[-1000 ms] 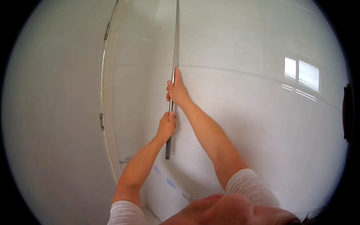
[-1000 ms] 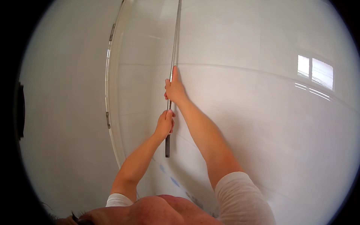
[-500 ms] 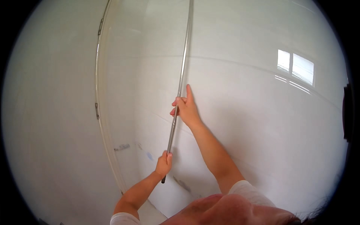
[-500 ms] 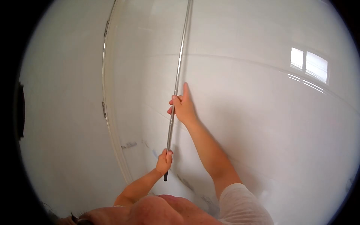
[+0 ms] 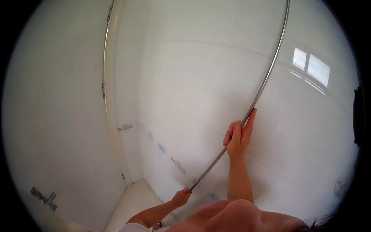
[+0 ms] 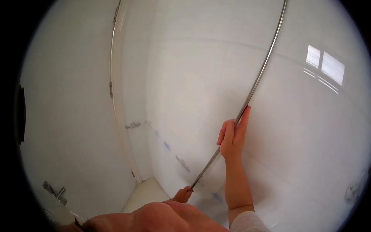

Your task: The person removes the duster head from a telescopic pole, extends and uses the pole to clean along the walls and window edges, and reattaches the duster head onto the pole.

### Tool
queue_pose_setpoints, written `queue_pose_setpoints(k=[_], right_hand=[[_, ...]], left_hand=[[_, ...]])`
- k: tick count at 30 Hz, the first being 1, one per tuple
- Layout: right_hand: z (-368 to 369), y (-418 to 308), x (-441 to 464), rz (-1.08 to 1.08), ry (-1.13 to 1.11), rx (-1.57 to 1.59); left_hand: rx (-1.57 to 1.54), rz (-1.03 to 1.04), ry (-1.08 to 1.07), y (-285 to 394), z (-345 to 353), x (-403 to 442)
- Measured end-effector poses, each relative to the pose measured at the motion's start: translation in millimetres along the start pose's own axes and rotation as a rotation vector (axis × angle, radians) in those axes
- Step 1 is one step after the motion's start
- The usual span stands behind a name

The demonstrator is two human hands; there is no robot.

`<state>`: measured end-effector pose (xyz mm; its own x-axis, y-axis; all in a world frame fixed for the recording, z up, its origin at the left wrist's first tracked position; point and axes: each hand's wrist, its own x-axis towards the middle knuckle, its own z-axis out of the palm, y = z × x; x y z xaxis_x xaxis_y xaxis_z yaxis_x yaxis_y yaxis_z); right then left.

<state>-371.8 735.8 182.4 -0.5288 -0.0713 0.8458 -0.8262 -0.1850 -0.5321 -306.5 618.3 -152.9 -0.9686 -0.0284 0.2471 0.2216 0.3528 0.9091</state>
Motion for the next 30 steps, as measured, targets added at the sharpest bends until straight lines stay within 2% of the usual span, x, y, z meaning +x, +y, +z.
queue_pose_setpoints(k=[2,7,11,13,17,19,22,26,30], right_hand=[[-2,10,-20,0.051,-0.001,0.001],[33,48,-36,0.146,-0.053,0.01],[79,77,-16,0.183,-0.228,-0.04],[118,94,-6,0.336,-0.367,-0.031],[208,147,8,0.399,-0.484,-0.018],[254,169,11,0.514,-0.623,-0.07],[311,183,9,0.436,-0.68,-0.093],[383,180,10,0.436,-0.758,-0.042],[441,158,10,0.327,-0.84,0.045]], left_hand=[[-0.049,-0.029,0.044,-15,24,-19],[-0.118,-0.065,0.115,-36,27,-36],[-0.187,-0.117,0.243,-43,7,-31],[-0.204,-0.142,0.304,-60,-14,-27],[-0.22,-0.185,0.459,-107,-67,-16],[-0.196,-0.182,0.509,-130,-97,-13],[0.027,-0.17,0.683,-151,-151,-12],[0.07,-0.161,0.745,-184,-222,-16],[0.133,-0.149,0.906,-208,-272,-17]])
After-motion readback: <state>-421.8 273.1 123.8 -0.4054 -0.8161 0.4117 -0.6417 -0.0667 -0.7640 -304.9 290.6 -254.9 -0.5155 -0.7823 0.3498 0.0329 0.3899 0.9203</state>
